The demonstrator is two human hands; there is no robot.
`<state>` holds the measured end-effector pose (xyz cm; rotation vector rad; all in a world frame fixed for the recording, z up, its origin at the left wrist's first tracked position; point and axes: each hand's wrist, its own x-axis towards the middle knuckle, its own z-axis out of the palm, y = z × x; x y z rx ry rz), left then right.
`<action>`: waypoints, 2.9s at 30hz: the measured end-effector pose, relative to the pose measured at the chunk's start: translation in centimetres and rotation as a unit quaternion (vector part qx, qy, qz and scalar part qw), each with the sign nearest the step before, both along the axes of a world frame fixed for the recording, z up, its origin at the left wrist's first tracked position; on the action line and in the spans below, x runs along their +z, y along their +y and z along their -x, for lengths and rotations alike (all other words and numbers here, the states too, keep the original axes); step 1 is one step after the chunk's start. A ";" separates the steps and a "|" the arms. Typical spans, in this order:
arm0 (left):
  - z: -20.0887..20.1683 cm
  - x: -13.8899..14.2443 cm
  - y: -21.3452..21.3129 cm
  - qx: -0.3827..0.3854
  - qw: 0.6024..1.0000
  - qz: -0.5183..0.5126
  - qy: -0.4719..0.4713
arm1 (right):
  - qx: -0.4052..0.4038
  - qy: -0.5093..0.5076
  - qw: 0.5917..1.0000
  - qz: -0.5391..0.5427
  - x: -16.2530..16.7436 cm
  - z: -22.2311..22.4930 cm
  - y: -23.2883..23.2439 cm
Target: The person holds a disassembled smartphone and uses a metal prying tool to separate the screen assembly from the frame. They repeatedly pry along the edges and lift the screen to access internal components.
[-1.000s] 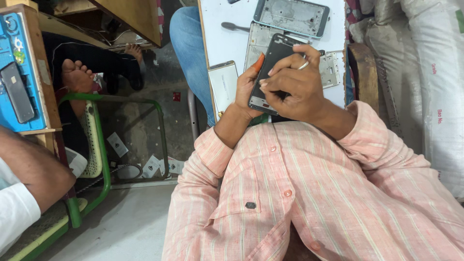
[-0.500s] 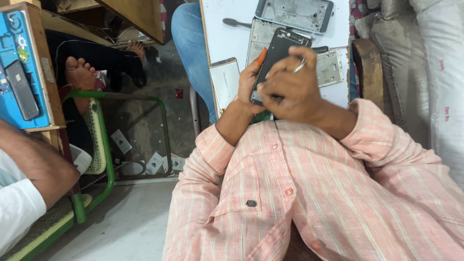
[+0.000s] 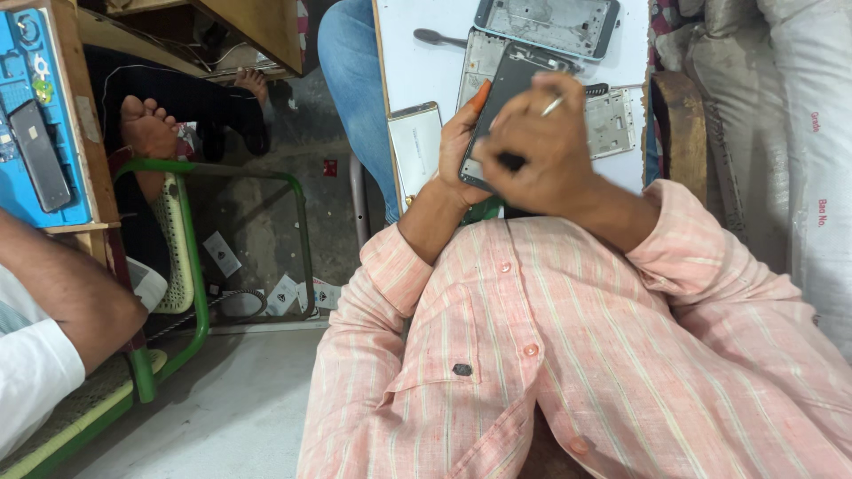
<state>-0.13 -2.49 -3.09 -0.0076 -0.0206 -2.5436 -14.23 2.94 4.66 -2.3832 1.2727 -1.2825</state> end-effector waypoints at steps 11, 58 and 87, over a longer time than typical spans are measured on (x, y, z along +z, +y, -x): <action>-0.5 0.2 0.2 -0.030 0.999 0.027 -0.034 | -0.084 -0.011 0.996 0.009 0.5 2.2 -2.0; -0.3 -1.5 -0.3 0.039 0.996 0.022 -0.072 | 0.091 0.018 0.996 -0.007 -1.0 -1.6 1.6; 0.3 -1.5 -0.1 0.012 0.999 0.016 -0.028 | 0.068 -0.042 0.996 -0.032 -1.5 -1.3 0.8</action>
